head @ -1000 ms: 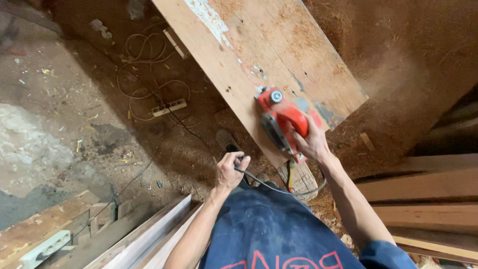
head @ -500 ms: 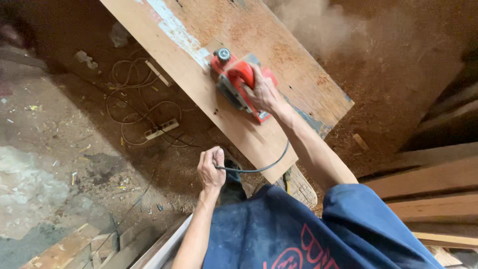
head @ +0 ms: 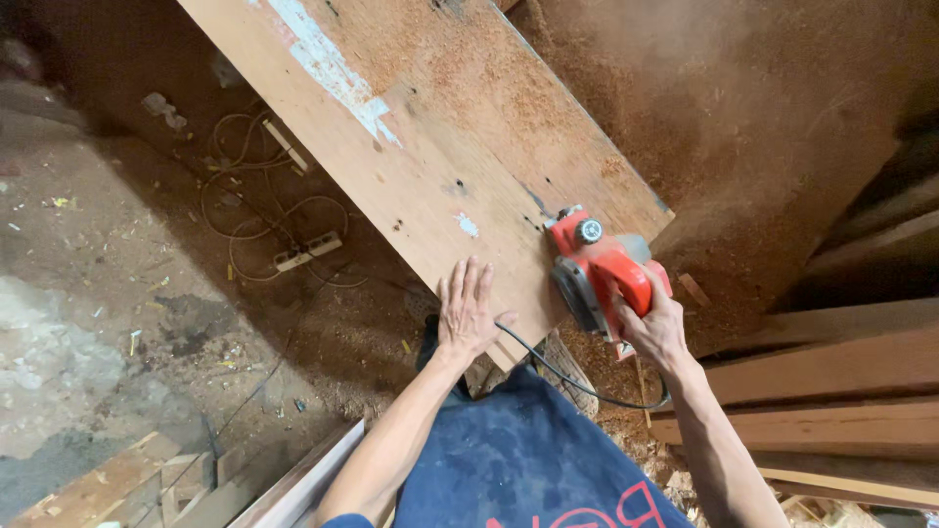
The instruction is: The person uses a red electric sander to smooth a long wooden plank resting on supports. They move the sander back and forth along the plank's length, generating sawdust, while keeping one hand on the wood for stability.
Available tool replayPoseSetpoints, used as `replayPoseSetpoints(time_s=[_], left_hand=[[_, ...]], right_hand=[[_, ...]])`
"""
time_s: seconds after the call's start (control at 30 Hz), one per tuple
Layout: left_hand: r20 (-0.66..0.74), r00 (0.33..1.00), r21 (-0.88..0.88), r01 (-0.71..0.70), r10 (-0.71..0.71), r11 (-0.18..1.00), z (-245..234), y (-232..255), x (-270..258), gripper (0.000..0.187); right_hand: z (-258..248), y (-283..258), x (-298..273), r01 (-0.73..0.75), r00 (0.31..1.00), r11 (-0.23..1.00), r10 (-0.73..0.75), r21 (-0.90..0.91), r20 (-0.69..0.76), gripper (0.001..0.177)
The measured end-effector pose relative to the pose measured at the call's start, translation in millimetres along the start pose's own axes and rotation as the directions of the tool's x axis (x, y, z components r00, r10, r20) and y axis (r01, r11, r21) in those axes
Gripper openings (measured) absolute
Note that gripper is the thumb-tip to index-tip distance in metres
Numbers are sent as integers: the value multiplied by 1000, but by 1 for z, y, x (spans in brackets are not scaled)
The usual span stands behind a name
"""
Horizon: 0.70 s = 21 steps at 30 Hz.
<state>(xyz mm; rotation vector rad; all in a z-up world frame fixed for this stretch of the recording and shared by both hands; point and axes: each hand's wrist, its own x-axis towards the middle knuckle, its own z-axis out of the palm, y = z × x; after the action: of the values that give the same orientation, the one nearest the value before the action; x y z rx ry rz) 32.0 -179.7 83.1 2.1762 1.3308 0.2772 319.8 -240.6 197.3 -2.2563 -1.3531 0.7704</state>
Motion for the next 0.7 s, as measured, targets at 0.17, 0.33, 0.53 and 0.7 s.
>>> replayPoseSetpoints(time_s=[0.17,0.33,0.53,0.7], left_hand=[[-25,1000,-72,-20,18,997,3,-16,1,82],[-5,1000,-142,-30,29,989,3,-26,1,69],[17,994,-140,-101,104,985,-2,-40,-1,62],[-45,998,25,35,-33,999,-21,-65,6,66]], right_hand=[[37,-42,96,91,994,996,-91,10,66,55],[88,-101,213,311,943,944,-321,110,87,47],[107,-132,258,339,929,930,-355,144,104,53],[80,-92,220,310,931,937,-333,162,150,55]])
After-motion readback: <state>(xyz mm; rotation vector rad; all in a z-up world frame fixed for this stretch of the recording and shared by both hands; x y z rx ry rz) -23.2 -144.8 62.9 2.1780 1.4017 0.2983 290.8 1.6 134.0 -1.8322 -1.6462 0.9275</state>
